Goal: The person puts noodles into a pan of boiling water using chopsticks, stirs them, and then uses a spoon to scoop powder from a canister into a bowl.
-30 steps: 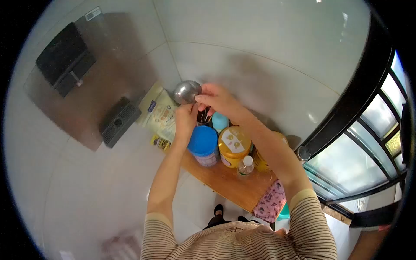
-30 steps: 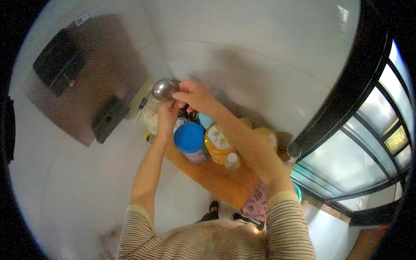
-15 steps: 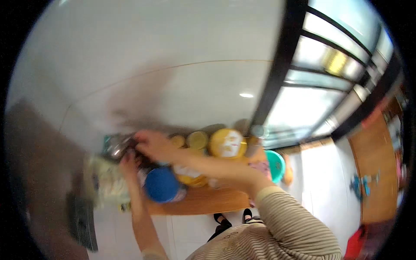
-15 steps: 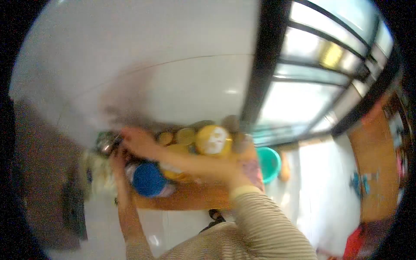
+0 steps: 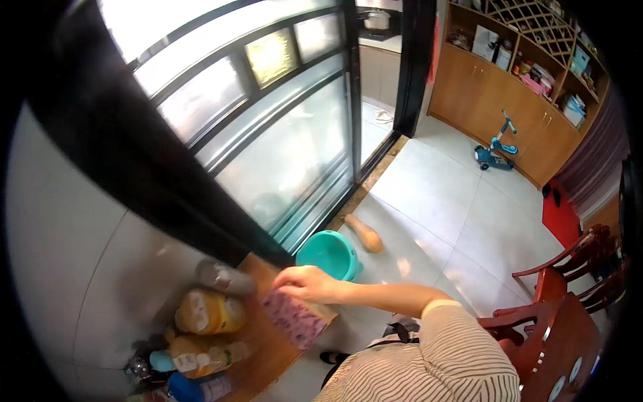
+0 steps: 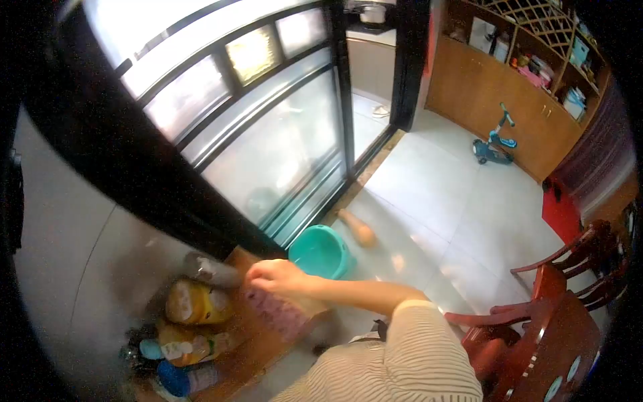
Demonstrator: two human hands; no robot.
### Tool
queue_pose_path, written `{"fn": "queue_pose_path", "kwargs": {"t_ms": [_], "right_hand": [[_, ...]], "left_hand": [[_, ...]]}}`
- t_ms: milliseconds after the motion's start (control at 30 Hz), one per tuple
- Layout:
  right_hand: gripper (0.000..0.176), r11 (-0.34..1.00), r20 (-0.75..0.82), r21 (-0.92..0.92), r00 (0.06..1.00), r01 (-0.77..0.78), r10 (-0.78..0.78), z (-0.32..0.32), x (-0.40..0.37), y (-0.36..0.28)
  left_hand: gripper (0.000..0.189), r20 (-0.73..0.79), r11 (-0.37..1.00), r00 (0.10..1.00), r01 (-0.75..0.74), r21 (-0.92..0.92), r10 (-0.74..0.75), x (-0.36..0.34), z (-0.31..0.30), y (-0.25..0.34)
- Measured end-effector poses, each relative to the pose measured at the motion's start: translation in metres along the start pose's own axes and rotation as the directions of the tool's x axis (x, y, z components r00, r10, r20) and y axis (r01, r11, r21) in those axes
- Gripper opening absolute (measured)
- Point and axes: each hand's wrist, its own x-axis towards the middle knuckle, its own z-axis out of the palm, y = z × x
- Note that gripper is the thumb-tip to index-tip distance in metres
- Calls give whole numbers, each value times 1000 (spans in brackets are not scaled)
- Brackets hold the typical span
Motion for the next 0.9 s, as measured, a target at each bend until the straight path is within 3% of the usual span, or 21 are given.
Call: {"fn": "queue_pose_path", "kwargs": {"t_ms": [33, 100, 133, 200, 267, 300, 433, 533, 633, 667, 700, 767, 833, 900], "right_hand": [[18, 999, -98, -3, 994, -50, 49, -25, -21, 35], [20, 986, -192, -58, 971, -158, 144, -83, -71, 69], [20, 978, -226, -48, 956, -202, 186, -106, -94, 89], [19, 940, -252, 42, 906, -340, 339, -152, -140, 109], [19, 857, -245, 143, 822, -494, 515, -205, -174, 115], [18, 859, -286, 172, 810, -481, 511, -232, -189, 114], [18, 852, -456, 283, 720, -440, 523, -320, -232, 120], [19, 812, -538, 333, 611, -479, 581, -365, -259, 138], [19, 791, -547, 378, 573, -482, 611, -406, -270, 149], [19, 794, -558, 358, 569, -492, 604, -424, -271, 157], [19, 797, -568, 335, 567, -502, 596, -446, -270, 167], [19, 792, -591, 330, 542, -514, 598, -492, -264, 187], [19, 790, -623, 355, 503, -500, 599, -552, -249, 210], [20, 754, -662, 304, 440, -582, 606, -610, -237, 240]], "left_hand": [[15, -61, 957, 976, -192, 219, 210, -33, 22, 25], [18, -6, 655, 805, -478, 585, 594, -111, 76, 77], [19, 67, 476, 696, -554, 683, 715, -147, 102, 98], [23, 283, 150, 504, -658, 738, 816, -216, 150, 137], [27, 452, -58, 386, -706, 706, 804, -284, 192, 175], [29, 515, -142, 338, -713, 686, 788, -317, 210, 193], [18, 497, -327, 57, -688, 648, 866, -442, 274, 289], [16, 622, -609, -148, -469, 640, 769, -516, 320, 379], [22, 874, -926, -310, -81, 369, 375, -572, 367, 461], [26, 912, -970, -343, 9, 241, 223, -585, 383, 484], [26, 847, -954, -499, 119, 275, 182, -596, 410, 495], [25, 757, -945, -642, 161, 284, 118, -620, 451, 505], [22, 711, -936, -683, 117, 332, 167, -639, 502, 513], [19, 683, -915, -676, 31, 402, 277, -652, 551, 517]]}}
